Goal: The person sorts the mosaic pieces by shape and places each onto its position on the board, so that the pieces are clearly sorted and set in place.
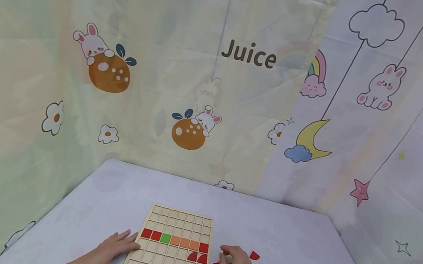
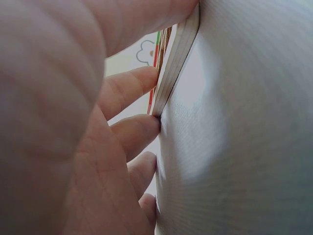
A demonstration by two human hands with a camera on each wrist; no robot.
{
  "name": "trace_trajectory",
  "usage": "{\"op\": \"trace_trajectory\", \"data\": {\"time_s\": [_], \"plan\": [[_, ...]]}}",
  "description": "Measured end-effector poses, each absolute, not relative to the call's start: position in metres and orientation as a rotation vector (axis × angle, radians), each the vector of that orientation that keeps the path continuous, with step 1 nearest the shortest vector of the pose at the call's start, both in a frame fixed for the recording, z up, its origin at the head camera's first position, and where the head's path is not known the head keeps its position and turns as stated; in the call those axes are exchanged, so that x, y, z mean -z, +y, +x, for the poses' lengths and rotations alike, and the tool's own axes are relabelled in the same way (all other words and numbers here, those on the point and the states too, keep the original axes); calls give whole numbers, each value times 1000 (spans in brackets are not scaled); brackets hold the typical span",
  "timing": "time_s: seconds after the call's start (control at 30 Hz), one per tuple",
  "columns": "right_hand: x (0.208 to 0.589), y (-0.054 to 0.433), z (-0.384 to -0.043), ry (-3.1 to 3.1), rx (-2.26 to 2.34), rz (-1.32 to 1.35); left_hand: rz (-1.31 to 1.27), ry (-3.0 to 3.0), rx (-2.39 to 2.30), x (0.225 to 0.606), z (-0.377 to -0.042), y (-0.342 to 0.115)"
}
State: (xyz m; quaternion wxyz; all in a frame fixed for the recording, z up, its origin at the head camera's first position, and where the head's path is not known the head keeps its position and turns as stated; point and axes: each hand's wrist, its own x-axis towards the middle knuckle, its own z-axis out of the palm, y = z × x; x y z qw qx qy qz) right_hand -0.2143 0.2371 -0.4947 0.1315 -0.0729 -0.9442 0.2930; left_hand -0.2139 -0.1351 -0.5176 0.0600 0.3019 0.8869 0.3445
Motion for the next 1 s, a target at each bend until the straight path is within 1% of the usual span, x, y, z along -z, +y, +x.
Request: {"op": "trace_trajectory", "data": {"time_s": [0.23, 0.47, 0.77, 1.0], "plan": [[495, 247, -214, -2782, -855, -233, 860, 2663, -1063, 517, -214, -134], [496, 252, -213, -2829, -914, -245, 918, 2676, -1049, 517, -214, -136], [493, 255, -212, -2965, -990, -1, 919, 2676, -1050, 517, -214, -135], [493, 252, -212, -2988, -1083, 67, 904, 2672, -1059, 515, -213, -135]]}}
